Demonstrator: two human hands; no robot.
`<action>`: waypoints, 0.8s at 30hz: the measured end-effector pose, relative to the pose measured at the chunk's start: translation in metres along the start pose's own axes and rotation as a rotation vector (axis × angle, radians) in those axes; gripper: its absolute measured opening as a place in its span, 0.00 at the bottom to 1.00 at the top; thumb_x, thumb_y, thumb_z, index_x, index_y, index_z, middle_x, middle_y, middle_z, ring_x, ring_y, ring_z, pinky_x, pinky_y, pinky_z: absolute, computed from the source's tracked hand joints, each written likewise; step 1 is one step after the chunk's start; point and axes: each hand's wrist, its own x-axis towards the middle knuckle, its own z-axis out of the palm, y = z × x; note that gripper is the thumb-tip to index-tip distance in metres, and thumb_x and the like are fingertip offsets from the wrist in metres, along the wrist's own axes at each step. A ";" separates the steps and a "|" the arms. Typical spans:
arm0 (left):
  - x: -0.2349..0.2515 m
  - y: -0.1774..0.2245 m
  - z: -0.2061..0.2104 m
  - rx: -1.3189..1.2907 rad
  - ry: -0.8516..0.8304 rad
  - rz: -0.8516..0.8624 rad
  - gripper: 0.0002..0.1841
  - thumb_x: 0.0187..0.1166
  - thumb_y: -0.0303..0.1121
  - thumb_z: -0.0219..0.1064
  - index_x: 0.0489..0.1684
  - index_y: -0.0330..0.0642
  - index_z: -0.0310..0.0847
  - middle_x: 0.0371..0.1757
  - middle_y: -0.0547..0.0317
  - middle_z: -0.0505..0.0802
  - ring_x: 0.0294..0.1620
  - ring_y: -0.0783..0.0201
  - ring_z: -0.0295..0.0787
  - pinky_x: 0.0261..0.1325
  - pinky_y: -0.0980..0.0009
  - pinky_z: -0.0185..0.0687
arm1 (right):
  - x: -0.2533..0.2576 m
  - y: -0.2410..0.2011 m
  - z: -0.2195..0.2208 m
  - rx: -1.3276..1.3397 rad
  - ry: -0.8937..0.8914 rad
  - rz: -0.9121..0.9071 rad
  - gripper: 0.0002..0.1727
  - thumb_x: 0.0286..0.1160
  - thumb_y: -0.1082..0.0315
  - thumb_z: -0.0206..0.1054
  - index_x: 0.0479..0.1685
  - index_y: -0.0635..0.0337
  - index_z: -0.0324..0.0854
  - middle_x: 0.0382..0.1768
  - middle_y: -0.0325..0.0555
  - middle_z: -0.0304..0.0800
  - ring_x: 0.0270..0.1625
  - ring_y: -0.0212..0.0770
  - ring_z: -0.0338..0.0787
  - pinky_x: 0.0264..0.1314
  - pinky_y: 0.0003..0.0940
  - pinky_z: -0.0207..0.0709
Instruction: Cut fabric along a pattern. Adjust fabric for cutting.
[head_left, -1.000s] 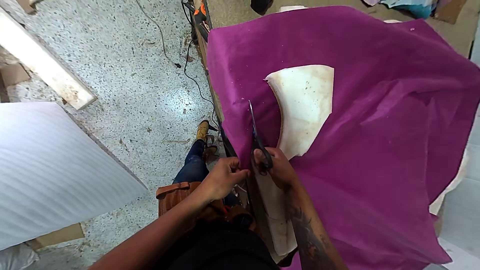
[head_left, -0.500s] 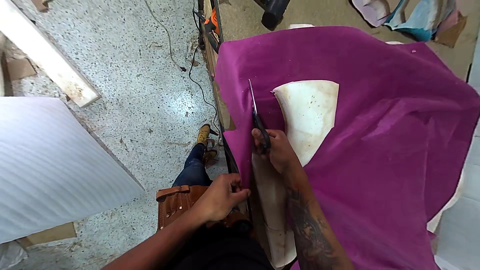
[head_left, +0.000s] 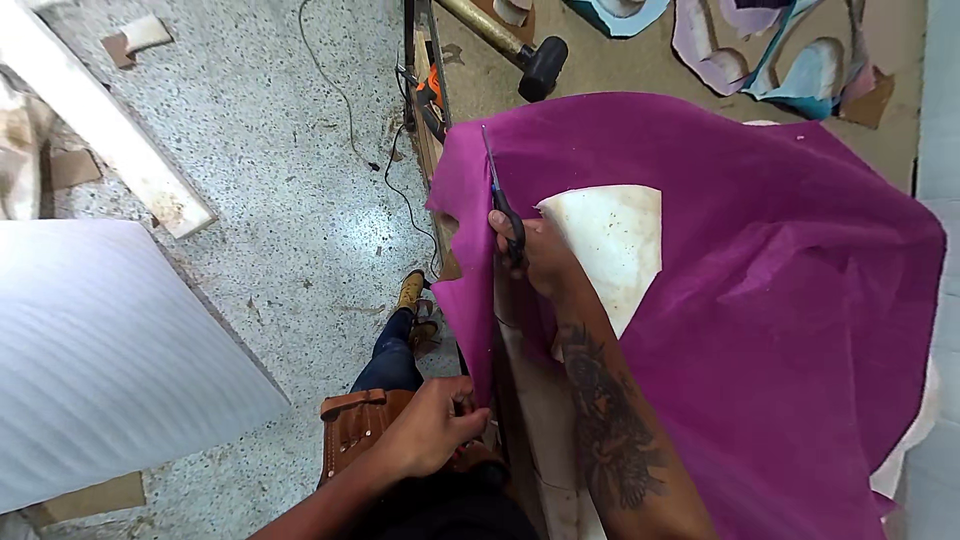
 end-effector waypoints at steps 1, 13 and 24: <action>-0.002 0.000 0.000 -0.005 0.011 0.008 0.15 0.81 0.50 0.68 0.32 0.49 0.85 0.26 0.69 0.87 0.27 0.71 0.83 0.33 0.70 0.82 | 0.001 0.001 -0.001 0.001 -0.014 -0.004 0.32 0.76 0.35 0.67 0.24 0.58 0.84 0.20 0.42 0.81 0.19 0.35 0.76 0.18 0.29 0.69; -0.020 0.008 -0.005 0.016 0.030 0.101 0.14 0.81 0.47 0.69 0.31 0.50 0.85 0.26 0.70 0.89 0.26 0.73 0.86 0.32 0.69 0.87 | 0.025 -0.022 -0.003 0.066 -0.106 -0.084 0.30 0.82 0.38 0.63 0.25 0.57 0.81 0.21 0.40 0.78 0.20 0.34 0.75 0.20 0.28 0.69; -0.054 -0.003 -0.070 0.158 -0.123 0.195 0.14 0.80 0.46 0.71 0.24 0.51 0.84 0.25 0.70 0.85 0.26 0.73 0.80 0.31 0.69 0.78 | 0.046 -0.042 0.001 0.122 -0.148 -0.120 0.30 0.83 0.35 0.58 0.30 0.55 0.81 0.26 0.40 0.80 0.23 0.34 0.76 0.22 0.28 0.69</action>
